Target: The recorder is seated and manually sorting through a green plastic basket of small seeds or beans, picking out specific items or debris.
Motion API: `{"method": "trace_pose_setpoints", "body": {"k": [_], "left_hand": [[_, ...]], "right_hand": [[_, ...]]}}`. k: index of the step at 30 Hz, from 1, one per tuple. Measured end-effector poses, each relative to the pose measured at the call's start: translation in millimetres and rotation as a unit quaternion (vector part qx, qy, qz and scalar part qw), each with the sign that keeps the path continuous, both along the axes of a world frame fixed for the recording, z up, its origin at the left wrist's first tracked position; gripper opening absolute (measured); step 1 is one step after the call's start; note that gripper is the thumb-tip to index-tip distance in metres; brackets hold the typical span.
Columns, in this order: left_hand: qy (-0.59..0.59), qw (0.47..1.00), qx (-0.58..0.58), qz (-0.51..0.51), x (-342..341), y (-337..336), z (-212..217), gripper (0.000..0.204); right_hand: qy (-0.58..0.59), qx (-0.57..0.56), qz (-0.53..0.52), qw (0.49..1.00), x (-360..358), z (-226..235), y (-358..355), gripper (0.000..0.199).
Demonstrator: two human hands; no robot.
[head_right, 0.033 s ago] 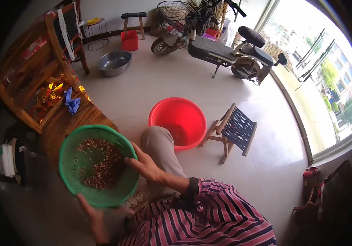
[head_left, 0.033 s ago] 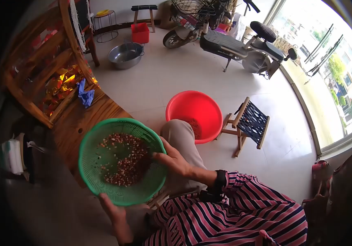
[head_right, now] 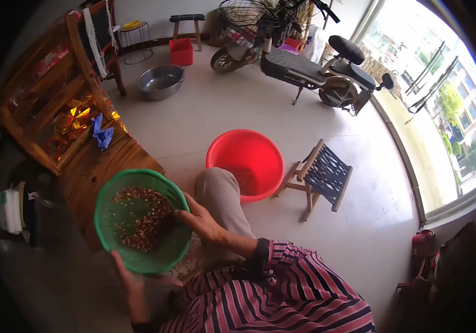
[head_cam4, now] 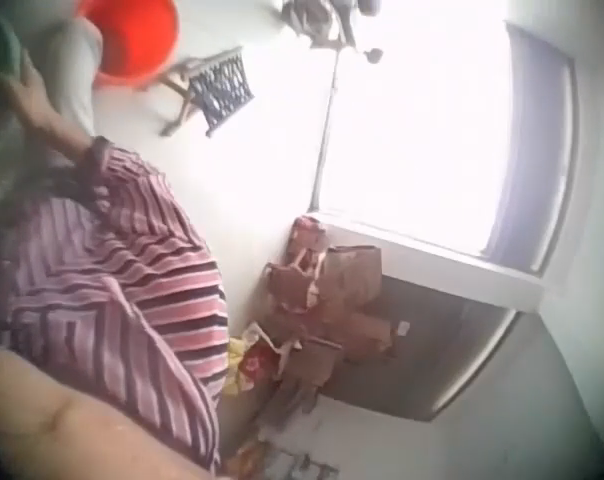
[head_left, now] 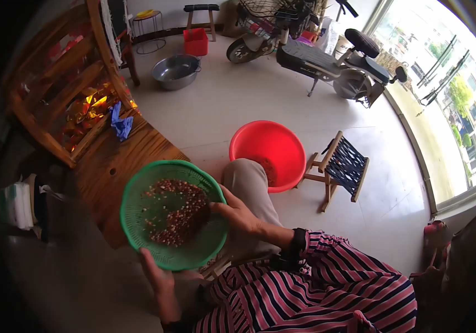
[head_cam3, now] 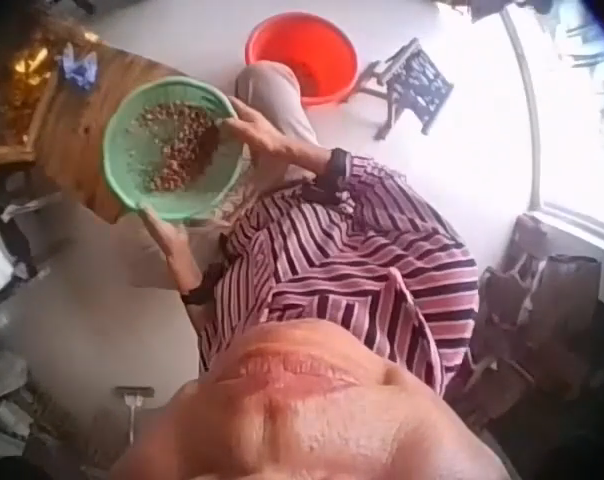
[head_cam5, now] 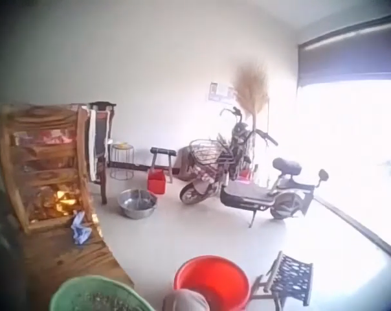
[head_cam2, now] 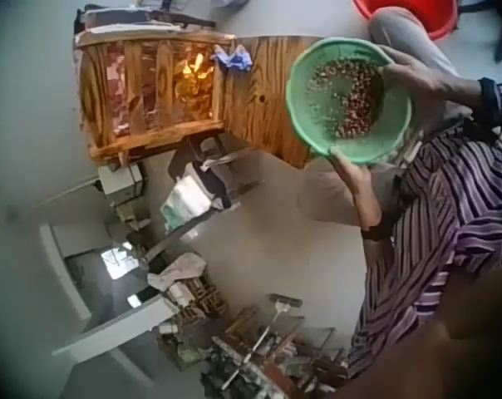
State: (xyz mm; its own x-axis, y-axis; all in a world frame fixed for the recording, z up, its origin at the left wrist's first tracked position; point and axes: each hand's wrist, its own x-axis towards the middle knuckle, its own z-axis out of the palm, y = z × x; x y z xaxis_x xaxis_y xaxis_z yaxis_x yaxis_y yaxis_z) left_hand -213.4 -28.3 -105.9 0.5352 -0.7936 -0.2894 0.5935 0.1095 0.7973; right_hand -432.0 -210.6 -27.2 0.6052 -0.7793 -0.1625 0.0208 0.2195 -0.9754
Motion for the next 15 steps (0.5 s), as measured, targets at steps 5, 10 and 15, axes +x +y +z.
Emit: {"method": "trace_pose_setpoints", "body": {"k": [5, 10, 15], "left_hand": [[-0.011, 0.999, 0.053, -0.007, -10, 5, 22, 0.060], [-0.079, 0.995, 0.058, 0.002, 5, 9, 52, 0.063], [-0.226, 0.967, -0.114, -0.024, 9, 11, 69, 0.060]], "right_hand": [[0.001, 0.106, -0.037, 0.994, 6, -44, 23, 0.052], [0.011, 0.048, -0.032, 0.998, 18, -7, 20, 0.052], [-0.117, 0.035, -0.045, 0.992, 19, 25, 24, 0.050]]}}
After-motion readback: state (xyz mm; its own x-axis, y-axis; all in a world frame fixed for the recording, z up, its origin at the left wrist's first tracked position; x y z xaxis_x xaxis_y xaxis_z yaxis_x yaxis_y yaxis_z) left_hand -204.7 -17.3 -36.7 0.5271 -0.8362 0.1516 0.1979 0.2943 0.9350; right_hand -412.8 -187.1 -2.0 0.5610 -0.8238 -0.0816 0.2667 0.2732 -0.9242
